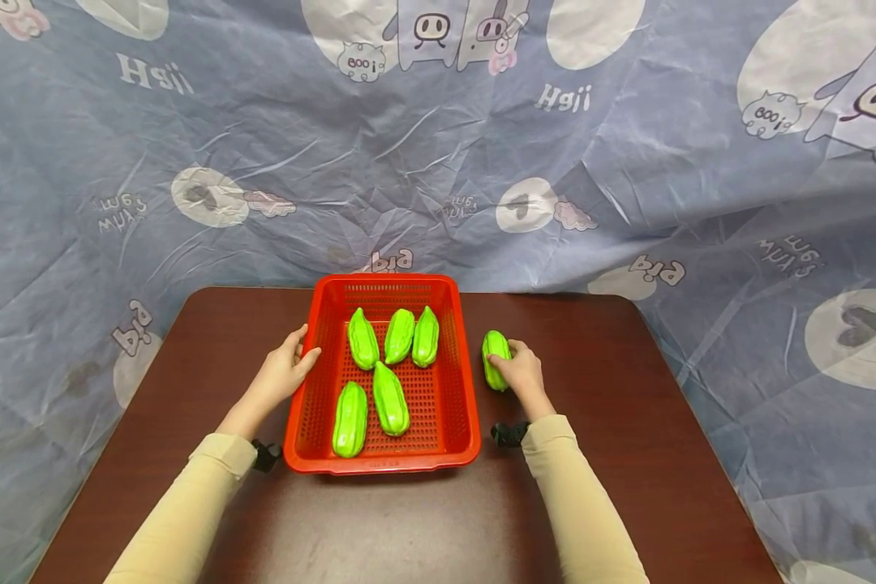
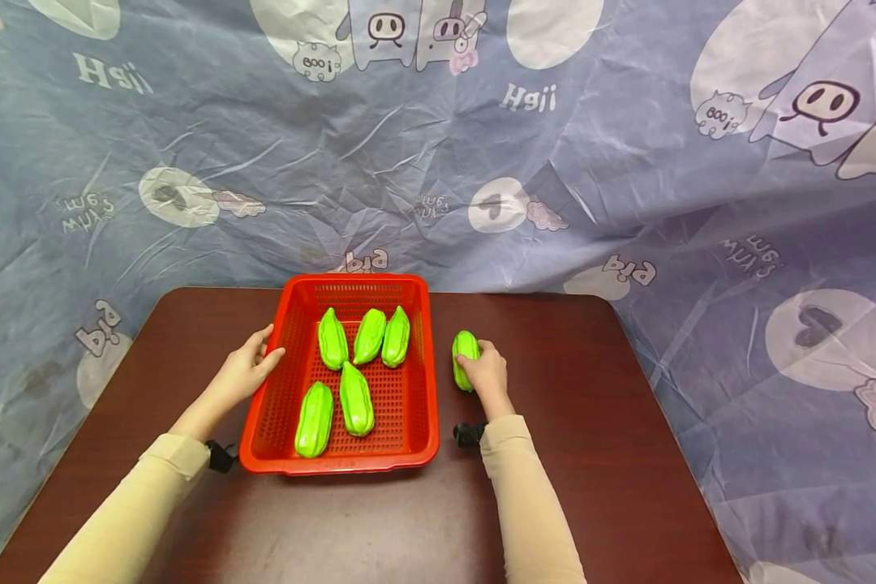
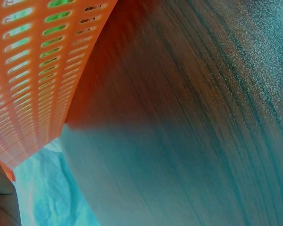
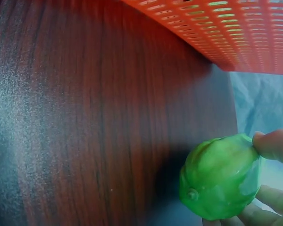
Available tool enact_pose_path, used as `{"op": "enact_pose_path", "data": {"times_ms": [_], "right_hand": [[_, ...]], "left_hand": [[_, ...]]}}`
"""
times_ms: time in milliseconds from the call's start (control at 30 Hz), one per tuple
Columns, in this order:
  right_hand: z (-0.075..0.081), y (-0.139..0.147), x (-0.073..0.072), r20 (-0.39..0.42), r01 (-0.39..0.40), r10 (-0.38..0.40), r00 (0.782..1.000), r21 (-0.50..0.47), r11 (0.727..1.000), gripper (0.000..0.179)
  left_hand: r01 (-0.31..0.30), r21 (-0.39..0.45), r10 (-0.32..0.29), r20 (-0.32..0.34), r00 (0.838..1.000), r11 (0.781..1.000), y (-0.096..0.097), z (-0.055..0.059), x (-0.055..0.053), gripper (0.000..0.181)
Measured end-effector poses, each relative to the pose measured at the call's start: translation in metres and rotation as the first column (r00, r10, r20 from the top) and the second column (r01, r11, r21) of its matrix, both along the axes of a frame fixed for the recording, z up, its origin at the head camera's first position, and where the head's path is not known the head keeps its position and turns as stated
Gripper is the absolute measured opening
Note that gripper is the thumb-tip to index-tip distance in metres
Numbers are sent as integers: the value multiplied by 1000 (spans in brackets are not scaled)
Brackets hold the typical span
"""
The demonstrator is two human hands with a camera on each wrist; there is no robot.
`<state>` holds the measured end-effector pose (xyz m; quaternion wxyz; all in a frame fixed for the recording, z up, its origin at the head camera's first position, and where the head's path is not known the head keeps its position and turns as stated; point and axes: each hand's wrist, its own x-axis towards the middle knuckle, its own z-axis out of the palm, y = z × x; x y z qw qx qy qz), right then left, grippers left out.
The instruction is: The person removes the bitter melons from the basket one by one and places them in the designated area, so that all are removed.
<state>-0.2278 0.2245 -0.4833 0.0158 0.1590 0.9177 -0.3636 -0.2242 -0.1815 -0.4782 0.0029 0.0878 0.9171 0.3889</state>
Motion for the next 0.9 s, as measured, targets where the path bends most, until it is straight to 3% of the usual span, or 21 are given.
{"op": "enact_pose_path", "data": {"times_ms": [467,900], "right_hand": [[-13,1,-3,16,-11,11,1000,3,1000,64],[-14,0,-7,-1,-63,63,998,-6,998,69]], "left_hand": [[-7,3,7,-5,1000,1000,0,-3,0,63],[-16,-1,16,-8,1000,1000,-1,-4,-2,63]]}}
